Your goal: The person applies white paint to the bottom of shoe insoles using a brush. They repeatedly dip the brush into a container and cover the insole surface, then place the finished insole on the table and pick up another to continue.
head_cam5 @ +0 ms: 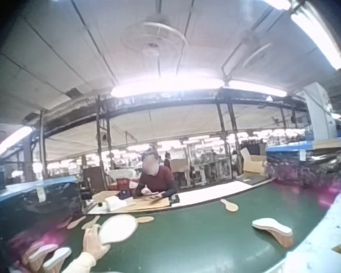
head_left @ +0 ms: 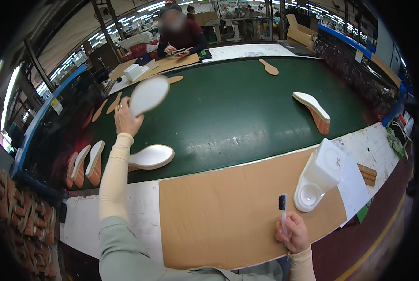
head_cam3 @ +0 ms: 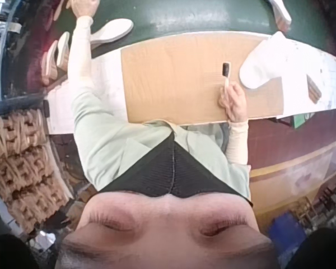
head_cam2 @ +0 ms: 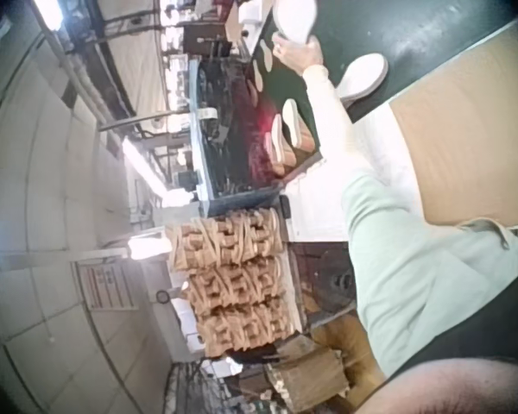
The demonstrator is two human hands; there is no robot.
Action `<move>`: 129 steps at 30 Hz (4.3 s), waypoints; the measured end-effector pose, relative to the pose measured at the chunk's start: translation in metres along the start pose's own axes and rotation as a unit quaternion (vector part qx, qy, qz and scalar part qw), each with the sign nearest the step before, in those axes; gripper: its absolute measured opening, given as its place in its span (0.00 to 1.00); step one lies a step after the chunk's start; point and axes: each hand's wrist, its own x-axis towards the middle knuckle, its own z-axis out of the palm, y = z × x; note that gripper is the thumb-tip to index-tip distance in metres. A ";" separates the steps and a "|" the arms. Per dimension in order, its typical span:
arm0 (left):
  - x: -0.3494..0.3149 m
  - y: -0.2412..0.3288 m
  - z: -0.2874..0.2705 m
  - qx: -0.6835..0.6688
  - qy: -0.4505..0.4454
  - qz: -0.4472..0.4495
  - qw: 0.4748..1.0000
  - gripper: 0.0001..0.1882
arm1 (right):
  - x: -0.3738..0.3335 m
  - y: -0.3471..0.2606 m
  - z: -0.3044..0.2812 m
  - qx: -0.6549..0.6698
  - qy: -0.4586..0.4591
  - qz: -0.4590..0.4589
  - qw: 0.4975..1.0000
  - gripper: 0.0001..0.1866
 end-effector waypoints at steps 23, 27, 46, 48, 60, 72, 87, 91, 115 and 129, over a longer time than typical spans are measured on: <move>-0.174 0.265 -0.107 -0.806 -0.435 -0.378 0.132 0.33 | -0.037 -0.105 -0.009 -0.748 0.268 -0.248 0.554 0.09; -0.183 0.278 -0.114 -0.805 -0.437 -0.345 0.205 0.37 | -0.031 -0.104 -0.013 -0.776 0.251 -0.247 0.523 0.10; -0.208 0.284 -0.114 -0.755 -0.483 -0.321 0.305 0.39 | -0.022 -0.126 0.011 -0.382 0.044 0.123 0.915 0.09; -0.210 0.285 -0.117 -0.739 -0.492 -0.311 0.340 0.43 | -0.022 -0.111 0.048 -0.333 0.053 0.094 0.937 0.09; -0.205 0.285 -0.136 -0.728 -0.505 -0.252 0.388 0.47 | 0.010 -0.073 0.090 -0.692 0.090 -0.403 0.593 0.07; -0.192 0.272 -0.123 -0.810 -0.430 -0.272 0.292 0.40 | -0.046 -0.051 0.092 -0.623 -0.075 -0.313 0.713 0.06; -0.202 0.275 -0.147 -0.732 -0.493 -0.243 0.403 0.42 | -0.007 -0.048 0.121 -0.660 0.074 -0.447 0.600 0.08; -0.207 0.282 -0.148 -0.774 -0.426 -0.256 0.393 0.37 | 0.001 -0.049 0.113 -0.668 0.093 -0.457 0.580 0.08; -0.175 0.274 -0.139 -0.748 -0.366 -0.356 0.424 0.45 | -0.032 -0.017 0.110 -0.653 -0.006 -0.365 0.664 0.08; -0.171 0.256 -0.126 -0.817 -0.423 -0.283 0.270 0.39 | -0.026 -0.047 0.101 -0.660 -0.141 -0.353 0.648 0.08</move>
